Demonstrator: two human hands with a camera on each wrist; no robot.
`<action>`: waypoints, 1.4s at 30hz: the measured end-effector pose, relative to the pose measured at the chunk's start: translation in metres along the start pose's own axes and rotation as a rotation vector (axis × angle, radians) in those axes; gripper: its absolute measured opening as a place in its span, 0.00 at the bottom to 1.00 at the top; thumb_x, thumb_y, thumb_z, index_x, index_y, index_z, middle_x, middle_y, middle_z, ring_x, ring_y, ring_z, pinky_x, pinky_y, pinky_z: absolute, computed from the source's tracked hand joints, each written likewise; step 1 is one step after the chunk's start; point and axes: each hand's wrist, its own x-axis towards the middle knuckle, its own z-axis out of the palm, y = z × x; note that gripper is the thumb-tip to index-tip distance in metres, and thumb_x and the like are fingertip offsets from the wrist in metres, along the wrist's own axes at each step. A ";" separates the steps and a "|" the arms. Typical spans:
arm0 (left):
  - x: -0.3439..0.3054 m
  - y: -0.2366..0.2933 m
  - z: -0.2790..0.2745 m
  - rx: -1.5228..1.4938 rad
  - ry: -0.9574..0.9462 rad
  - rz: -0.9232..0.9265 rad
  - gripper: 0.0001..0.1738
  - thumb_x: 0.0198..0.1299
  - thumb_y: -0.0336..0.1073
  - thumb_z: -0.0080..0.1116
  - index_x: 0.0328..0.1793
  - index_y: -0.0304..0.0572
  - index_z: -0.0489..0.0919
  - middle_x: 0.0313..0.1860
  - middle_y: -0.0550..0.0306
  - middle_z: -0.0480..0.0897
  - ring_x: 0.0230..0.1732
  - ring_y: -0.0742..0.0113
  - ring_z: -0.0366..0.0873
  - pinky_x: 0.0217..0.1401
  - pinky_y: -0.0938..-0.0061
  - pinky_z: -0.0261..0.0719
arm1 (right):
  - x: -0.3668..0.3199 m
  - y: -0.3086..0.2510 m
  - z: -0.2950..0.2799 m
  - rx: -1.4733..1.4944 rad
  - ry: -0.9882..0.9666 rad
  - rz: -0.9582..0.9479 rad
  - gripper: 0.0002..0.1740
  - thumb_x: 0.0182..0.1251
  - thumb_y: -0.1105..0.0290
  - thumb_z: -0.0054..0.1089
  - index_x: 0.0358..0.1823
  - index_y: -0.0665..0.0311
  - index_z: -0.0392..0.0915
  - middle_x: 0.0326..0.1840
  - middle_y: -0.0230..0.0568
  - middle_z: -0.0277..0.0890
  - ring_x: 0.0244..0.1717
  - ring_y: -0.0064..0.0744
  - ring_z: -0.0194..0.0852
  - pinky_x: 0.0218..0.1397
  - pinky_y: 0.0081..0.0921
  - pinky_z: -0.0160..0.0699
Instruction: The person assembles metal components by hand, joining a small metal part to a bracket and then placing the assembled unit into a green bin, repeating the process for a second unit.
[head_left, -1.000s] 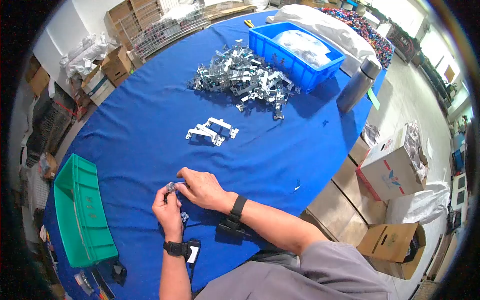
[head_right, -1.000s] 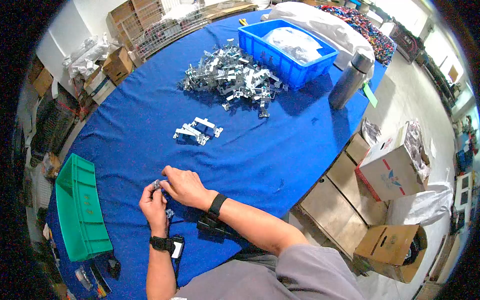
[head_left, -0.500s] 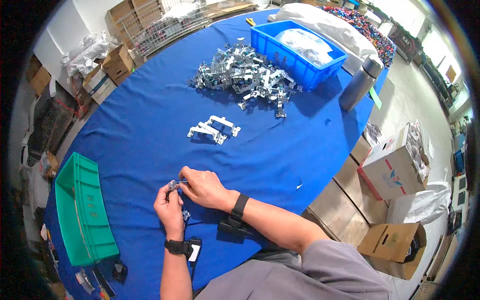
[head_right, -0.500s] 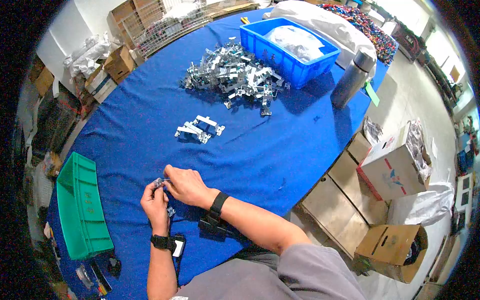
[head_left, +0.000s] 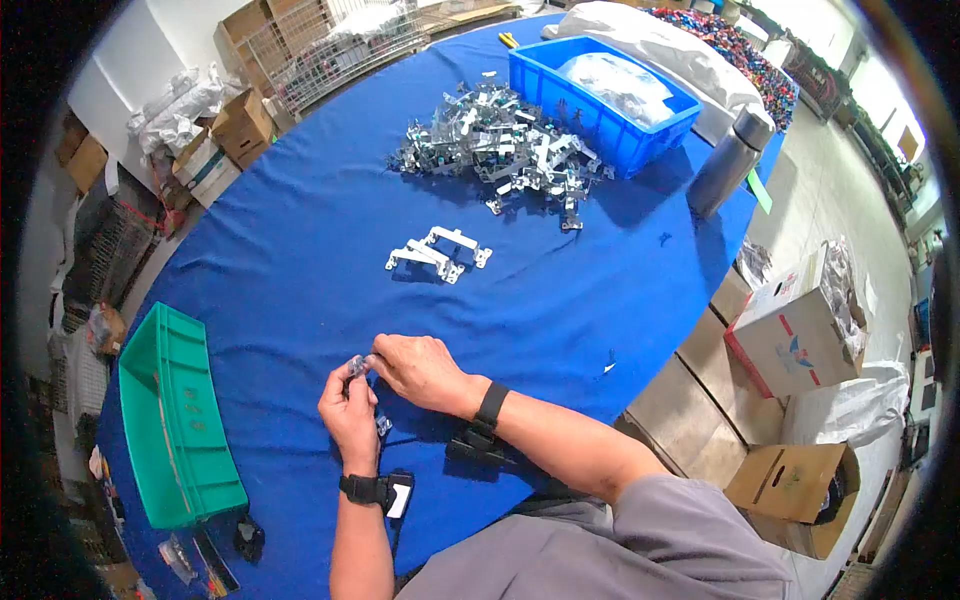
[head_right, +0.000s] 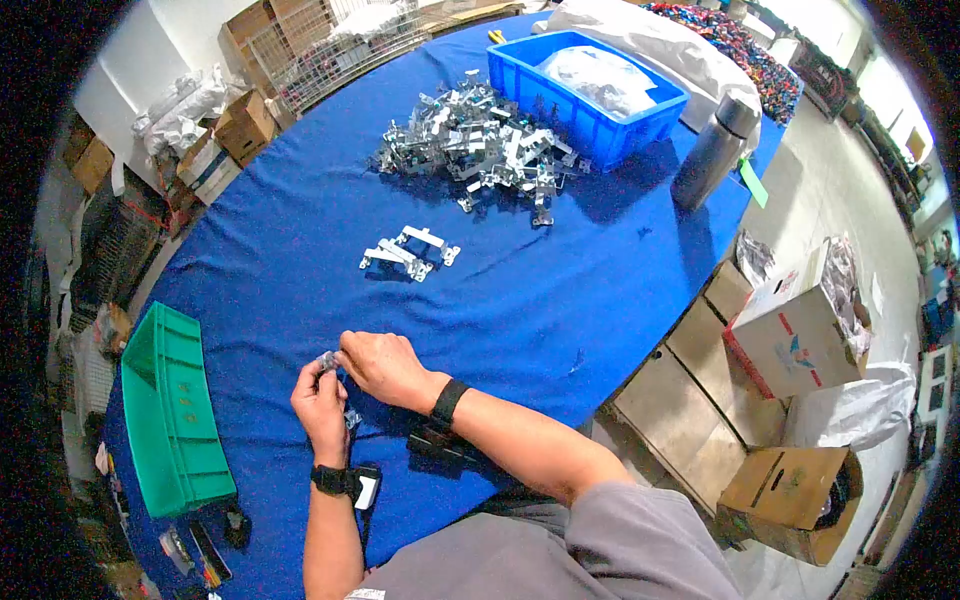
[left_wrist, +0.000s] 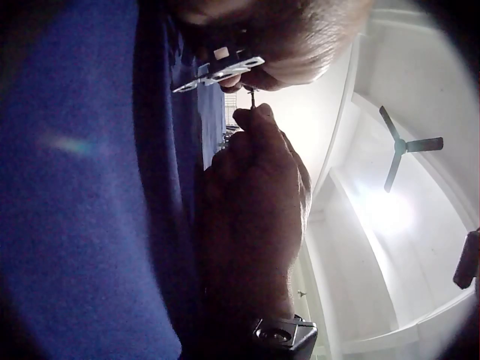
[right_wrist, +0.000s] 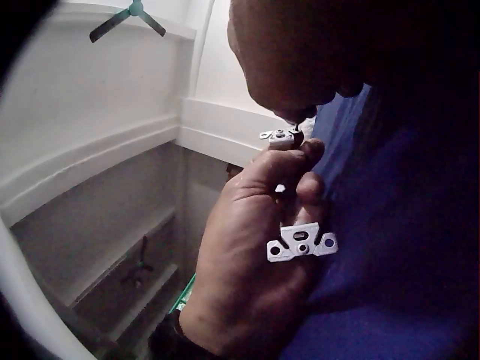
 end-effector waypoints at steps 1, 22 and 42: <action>0.000 0.000 0.000 -0.002 0.002 0.004 0.08 0.68 0.26 0.54 0.50 0.36 0.82 0.24 0.67 0.76 0.19 0.85 0.65 0.19 0.87 0.57 | 0.003 0.001 -0.001 -0.054 -0.017 -0.020 0.10 0.71 0.65 0.56 0.41 0.64 0.69 0.29 0.51 0.78 0.32 0.57 0.78 0.31 0.49 0.72; 0.000 0.003 -0.001 -0.043 -0.005 -0.042 0.09 0.66 0.23 0.53 0.49 0.32 0.82 0.31 0.64 0.80 0.23 0.84 0.69 0.23 0.86 0.64 | 0.000 -0.001 -0.003 0.011 -0.019 -0.006 0.12 0.69 0.64 0.58 0.43 0.66 0.69 0.32 0.52 0.79 0.33 0.57 0.79 0.32 0.48 0.74; 0.003 -0.001 0.001 -0.020 0.009 0.002 0.10 0.67 0.25 0.52 0.50 0.35 0.81 0.27 0.65 0.78 0.20 0.85 0.67 0.18 0.87 0.59 | 0.004 -0.005 -0.005 0.060 0.067 -0.012 0.11 0.71 0.64 0.56 0.36 0.65 0.70 0.28 0.49 0.76 0.31 0.57 0.76 0.32 0.49 0.71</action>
